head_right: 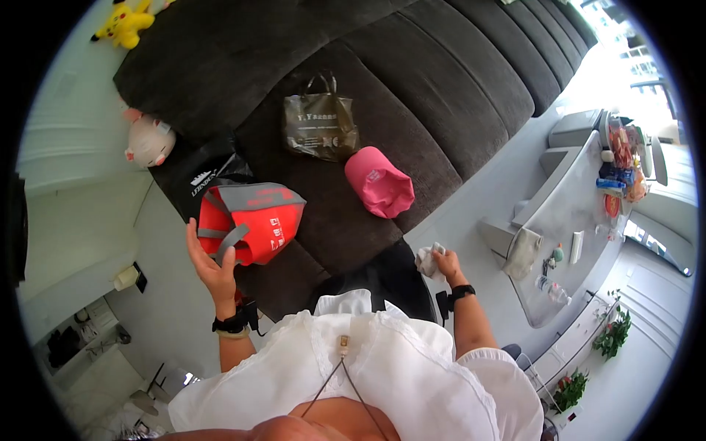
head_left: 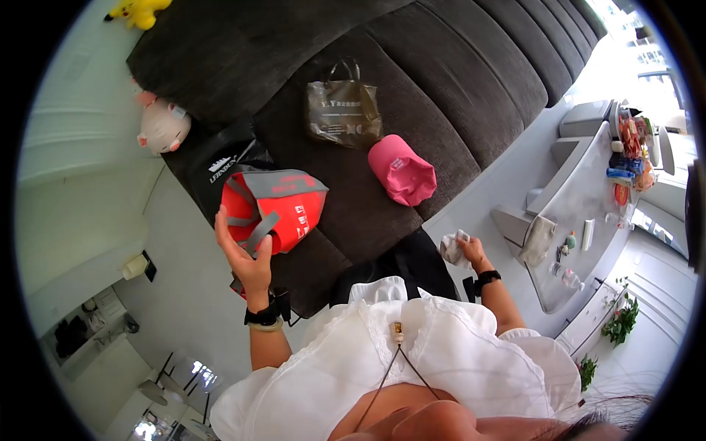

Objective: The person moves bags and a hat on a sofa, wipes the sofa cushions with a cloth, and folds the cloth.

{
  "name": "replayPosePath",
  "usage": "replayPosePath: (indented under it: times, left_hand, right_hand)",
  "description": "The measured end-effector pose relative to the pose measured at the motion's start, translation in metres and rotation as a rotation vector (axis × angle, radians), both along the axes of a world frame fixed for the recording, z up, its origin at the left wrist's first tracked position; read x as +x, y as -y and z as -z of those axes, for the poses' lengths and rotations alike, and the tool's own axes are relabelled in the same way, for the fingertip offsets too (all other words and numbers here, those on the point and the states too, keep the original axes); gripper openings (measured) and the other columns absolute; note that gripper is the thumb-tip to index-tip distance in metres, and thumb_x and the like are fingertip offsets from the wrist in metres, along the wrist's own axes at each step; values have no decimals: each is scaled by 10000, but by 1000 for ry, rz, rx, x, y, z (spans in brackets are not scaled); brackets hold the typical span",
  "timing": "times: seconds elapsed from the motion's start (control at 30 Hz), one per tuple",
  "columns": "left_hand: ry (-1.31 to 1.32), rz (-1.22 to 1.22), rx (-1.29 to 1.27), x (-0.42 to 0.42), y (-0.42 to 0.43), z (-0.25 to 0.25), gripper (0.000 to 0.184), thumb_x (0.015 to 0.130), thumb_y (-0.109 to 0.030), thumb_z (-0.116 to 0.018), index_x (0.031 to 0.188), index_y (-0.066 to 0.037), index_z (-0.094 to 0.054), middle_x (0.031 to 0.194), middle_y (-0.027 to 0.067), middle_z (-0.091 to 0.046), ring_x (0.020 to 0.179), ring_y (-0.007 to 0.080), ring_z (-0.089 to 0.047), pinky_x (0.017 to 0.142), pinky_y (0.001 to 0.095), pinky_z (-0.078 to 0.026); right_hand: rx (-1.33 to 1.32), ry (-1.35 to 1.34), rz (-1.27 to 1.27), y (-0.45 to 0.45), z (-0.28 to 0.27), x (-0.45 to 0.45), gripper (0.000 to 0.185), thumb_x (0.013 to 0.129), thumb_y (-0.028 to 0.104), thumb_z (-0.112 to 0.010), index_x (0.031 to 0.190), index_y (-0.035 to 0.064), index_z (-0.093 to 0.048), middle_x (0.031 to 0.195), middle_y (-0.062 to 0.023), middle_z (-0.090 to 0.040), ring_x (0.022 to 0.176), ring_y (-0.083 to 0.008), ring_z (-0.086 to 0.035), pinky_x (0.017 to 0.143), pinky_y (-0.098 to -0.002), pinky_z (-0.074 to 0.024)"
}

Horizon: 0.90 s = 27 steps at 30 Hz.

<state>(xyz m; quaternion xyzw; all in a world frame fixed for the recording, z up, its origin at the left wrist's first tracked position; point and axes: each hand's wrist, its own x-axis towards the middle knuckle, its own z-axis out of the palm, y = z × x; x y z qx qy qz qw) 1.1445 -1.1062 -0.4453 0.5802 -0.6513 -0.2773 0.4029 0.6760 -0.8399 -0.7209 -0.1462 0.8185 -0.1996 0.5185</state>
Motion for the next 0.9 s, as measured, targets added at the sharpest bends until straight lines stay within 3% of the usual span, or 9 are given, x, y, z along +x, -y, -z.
replayPosePath:
  times: [0.07,0.2,0.3,0.47,0.63,0.73,0.8,0.83,0.9]
  left_hand:
    - [94,-7,-60,-31,18,-1,756,760,-99,-695,1424,-42,-337,1445,147,-345,1339,308,-327,1089,426,-286]
    - [226,183,118,-96,53,33,713,758,-107,-724,1383,-28,-390,1399,163,-413,1324,330,-347,1094,418,-280]
    - [200,263,192,-127,78,74,702,754,-112,-730,1369,-27,-402,1387,163,-432,1309,331,-363,1091,416,-287]
    - [256,289,297,-157,99,93,674,760,-101,-724,1354,-25,-415,1387,173,-429,1285,345,-384,1084,424,-302]
    - [292,306,332,-164,75,102,655,765,-90,-716,1345,-18,-419,1374,195,-435,1274,369,-390,1080,433,-314]
    - [302,322,432,-160,42,100,644,776,-101,-702,1342,-1,-413,1388,208,-417,1275,383,-386,1081,445,-312]
    - [346,337,462,-154,21,96,646,773,-110,-698,1341,6,-413,1391,208,-413,1277,384,-382,1079,446,-312]
    - [366,313,534,-150,12,91,649,767,-113,-699,1339,4,-416,1389,207,-414,1273,385,-383,1074,447,-316]
    - [374,259,579,-135,-9,96,637,770,-110,-692,1336,2,-420,1376,208,-423,1253,395,-392,1055,452,-330]
  right_hand:
    - [46,-46,-39,14,11,-18,379,844,301,-662,981,-52,-676,886,-129,-691,818,-208,-655,724,-362,-510]
    - [-20,-83,-121,34,31,-46,347,785,235,-657,1029,-11,-678,885,-148,-696,820,-234,-669,736,-375,-512]
    - [-65,-185,-137,76,-17,-45,356,746,199,-633,1029,-13,-674,868,-154,-695,814,-247,-677,728,-379,-517]
    - [6,-10,-237,144,-33,-59,364,742,250,-622,977,-22,-684,835,-167,-697,787,-242,-684,700,-369,-523]
    - [-124,32,-349,288,-57,-33,409,754,360,-659,875,-30,-694,786,-192,-688,763,-257,-687,699,-376,-526]
    - [-409,-69,-505,372,-1,-21,401,703,294,-694,1002,28,-689,965,-201,-683,916,-341,-663,806,-408,-522]
    - [-450,-120,-565,431,26,-12,522,659,197,-712,1144,22,-627,1123,-191,-643,1084,-320,-605,934,-381,-472]
    - [-461,-24,-494,459,60,-8,633,649,191,-727,1230,6,-559,1189,-191,-616,1140,-313,-576,962,-365,-456]
    - [-475,7,-530,514,55,1,778,635,189,-752,1333,7,-459,1245,-205,-580,1172,-317,-555,965,-355,-457]
